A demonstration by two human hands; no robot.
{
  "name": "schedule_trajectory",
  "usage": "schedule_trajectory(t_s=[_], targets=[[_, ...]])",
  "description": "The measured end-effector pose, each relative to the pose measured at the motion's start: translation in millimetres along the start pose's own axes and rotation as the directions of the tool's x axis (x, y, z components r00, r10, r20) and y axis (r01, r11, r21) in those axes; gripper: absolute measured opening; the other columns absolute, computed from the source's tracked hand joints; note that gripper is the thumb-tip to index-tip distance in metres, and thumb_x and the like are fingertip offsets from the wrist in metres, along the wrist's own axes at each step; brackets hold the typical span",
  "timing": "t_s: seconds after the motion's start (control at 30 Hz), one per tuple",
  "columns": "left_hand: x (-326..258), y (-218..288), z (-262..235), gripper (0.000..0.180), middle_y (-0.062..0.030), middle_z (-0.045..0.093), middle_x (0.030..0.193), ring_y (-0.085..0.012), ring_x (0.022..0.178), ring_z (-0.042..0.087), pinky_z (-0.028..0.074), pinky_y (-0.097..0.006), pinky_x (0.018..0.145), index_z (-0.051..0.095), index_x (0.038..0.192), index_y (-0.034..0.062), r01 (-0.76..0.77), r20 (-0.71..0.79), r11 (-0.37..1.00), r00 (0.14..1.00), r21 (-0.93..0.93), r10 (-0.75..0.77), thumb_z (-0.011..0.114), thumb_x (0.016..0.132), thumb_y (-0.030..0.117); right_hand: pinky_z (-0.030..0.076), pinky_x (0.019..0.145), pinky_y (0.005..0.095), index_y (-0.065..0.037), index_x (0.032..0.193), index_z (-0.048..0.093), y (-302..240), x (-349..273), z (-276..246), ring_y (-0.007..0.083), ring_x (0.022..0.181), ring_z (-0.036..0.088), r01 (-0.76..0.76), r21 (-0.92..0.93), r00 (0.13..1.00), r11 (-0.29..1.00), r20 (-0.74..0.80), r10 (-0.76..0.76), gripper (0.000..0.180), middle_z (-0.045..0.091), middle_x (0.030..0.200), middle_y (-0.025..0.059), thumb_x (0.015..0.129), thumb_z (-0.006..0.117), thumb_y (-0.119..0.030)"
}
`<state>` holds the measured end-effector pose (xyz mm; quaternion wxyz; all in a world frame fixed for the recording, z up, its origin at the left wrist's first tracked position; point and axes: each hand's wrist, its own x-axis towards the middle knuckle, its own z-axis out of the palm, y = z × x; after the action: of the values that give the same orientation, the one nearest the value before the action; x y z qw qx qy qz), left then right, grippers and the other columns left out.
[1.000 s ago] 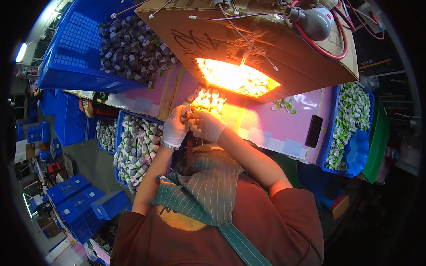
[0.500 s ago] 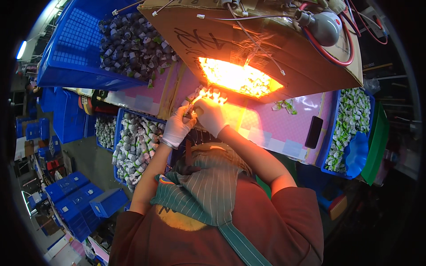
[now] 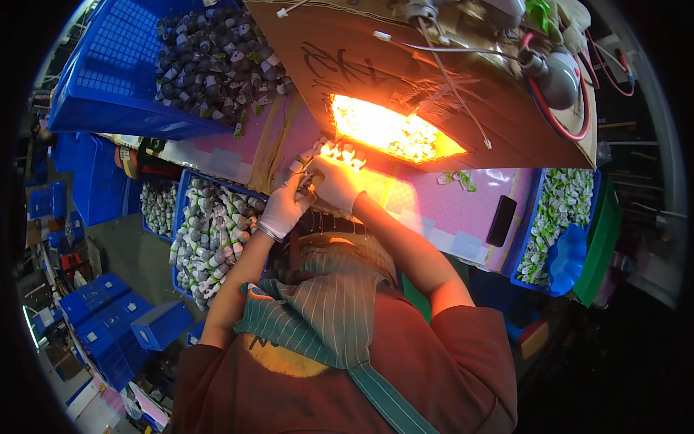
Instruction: Testing individual light bulbs in a specialized testing box and sorting them into crates.
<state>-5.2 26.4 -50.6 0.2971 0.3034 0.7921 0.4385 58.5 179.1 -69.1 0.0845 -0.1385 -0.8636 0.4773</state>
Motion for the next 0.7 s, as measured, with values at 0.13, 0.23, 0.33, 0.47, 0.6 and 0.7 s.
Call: schedule_trajectory(t_s=[0.13,0.23,0.33,0.47,0.6,0.7], targets=[[0.4,-5.4,-4.8,0.045,-0.0172,0.065,0.084,-0.0334,0.081,0.063,0.049,-0.039,0.07,0.051,0.116,0.0033,-0.044,0.037,0.982,0.999,0.185,0.037,0.062,0.084,0.032,0.048,0.068,0.0376,-0.01,0.09,0.063,-3.6,-4.5,-2.4,0.0283,0.074,0.061,-0.101,0.056,0.993,0.993,0.064,0.098,0.017,0.063,0.083,0.0122,0.074,0.055,-0.008],[2.2,-5.9,-9.8,0.043,-0.0128,0.064,0.07,-0.0281,0.069,0.064,0.049,-0.037,0.063,0.051,0.115,0.0036,-0.028,0.039,0.995,0.999,0.101,0.024,0.063,0.084,0.029,0.049,0.069,0.0349,-0.006,0.092,0.063,0.6,9.1,-31.3,0.0226,0.074,0.061,-0.196,0.123,0.921,0.973,0.363,0.14,0.018,0.063,0.084,0.0109,0.075,0.057,-0.01],[9.3,-5.2,-16.5,0.045,-0.0075,0.062,0.064,-0.0117,0.051,0.057,0.045,-0.025,0.047,0.049,0.12,0.0014,0.253,0.147,0.95,0.963,-0.185,-0.228,0.063,0.086,0.027,0.046,0.057,0.0259,-0.005,0.092,0.061,22.9,43.2,-76.0,0.0126,0.067,0.056,-0.428,0.276,0.855,0.861,0.434,0.285,0.016,0.062,0.082,0.0042,0.084,0.054,-0.018],[9.3,-3.1,-22.1,0.044,-0.004,0.056,0.053,-0.0075,0.04,0.048,0.037,-0.021,0.039,0.048,0.12,0.0016,0.327,0.179,0.863,0.944,-0.384,-0.277,0.063,0.086,0.026,0.046,0.058,0.0258,-0.005,0.091,0.061,65.4,93.1,-111.8,0.0128,0.068,0.057,-0.375,0.155,0.927,0.914,0.039,0.374,0.015,0.062,0.082,0.0043,0.084,0.054,-0.017],[4.3,-7.8,-27.5,0.042,-0.0043,0.059,0.061,-0.0077,0.041,0.047,0.036,-0.021,0.039,0.047,0.119,0.0018,0.414,0.249,0.795,0.909,-0.443,-0.334,0.062,0.086,0.022,0.047,0.058,0.0257,-0.005,0.091,0.061,97.3,136.0,-117.8,0.0129,0.069,0.057,-0.325,-0.09,0.936,0.942,-0.174,0.306,0.015,0.062,0.083,0.0044,0.084,0.054,-0.016],[2.6,-15.9,-31.1,0.048,-0.0038,0.057,0.057,-0.0087,0.039,0.047,0.035,-0.022,0.036,0.043,0.128,0.0086,0.388,0.232,0.759,0.921,-0.523,-0.312,0.062,0.086,0.023,0.047,0.059,0.0256,-0.005,0.09,0.061,111.4,151.4,-116.6,0.013,0.069,0.057,-0.329,-0.139,0.93,0.934,-0.219,0.295,0.014,0.062,0.083,0.0045,0.084,0.055,-0.015]])
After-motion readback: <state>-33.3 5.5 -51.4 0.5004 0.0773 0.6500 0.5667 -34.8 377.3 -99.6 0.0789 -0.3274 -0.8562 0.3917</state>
